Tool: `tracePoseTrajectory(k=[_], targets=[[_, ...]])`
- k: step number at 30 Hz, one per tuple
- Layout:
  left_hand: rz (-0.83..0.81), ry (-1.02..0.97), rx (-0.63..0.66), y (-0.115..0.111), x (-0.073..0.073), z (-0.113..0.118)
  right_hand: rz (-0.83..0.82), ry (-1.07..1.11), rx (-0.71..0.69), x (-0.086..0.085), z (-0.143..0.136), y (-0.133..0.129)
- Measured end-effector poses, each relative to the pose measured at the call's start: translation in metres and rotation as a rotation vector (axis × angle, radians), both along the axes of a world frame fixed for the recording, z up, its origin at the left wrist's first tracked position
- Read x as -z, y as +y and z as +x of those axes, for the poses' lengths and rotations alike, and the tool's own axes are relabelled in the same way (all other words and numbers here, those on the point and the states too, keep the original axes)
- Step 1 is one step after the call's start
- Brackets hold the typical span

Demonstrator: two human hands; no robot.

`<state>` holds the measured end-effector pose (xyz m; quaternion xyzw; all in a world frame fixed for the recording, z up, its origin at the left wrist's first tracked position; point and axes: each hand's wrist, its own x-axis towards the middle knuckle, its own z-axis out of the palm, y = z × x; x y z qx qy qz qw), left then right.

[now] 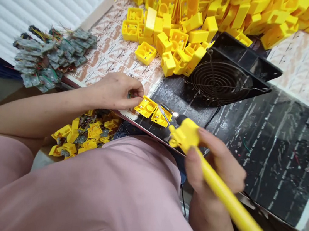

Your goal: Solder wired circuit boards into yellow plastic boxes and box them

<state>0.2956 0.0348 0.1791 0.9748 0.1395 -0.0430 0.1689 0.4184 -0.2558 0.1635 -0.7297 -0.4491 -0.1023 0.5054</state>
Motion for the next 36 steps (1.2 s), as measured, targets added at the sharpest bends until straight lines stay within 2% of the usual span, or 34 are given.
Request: tracePoseTrajectory(k=[1, 6, 10, 15, 20, 27, 32, 36], targets=[[0.018, -0.002, 0.004, 0.001, 0.0, 0.0, 0.032, -0.11, -0.057, 0.002, -0.005, 0.008], [0.074, 0.007, 0.043, 0.002, -0.001, 0.001, -0.025, -0.139, -0.163, -0.003, -0.019, 0.032], [0.118, 0.036, 0.053, 0.0, -0.004, 0.003, -0.117, -0.218, -0.231, -0.014, -0.017, 0.04], [0.126, 0.039, 0.055, -0.003, -0.007, 0.004, -0.13, -0.31, -0.319, -0.019, -0.013, 0.043], [0.162, 0.074, 0.059, -0.003, -0.01, 0.005, -0.143, -0.263, -0.246, -0.025, -0.007, 0.036], [0.17, 0.138, 0.063, -0.004, -0.017, 0.008, -0.209, -0.228, -0.242, -0.027, -0.007, 0.035], [0.197, 0.184, 0.068, -0.006, -0.02, 0.01, -0.125, -0.305, -0.297, -0.025, -0.007, 0.048], [0.184, 0.182, 0.06, -0.006, -0.019, 0.009, -0.207, -0.274, -0.337, -0.027, -0.006, 0.049]])
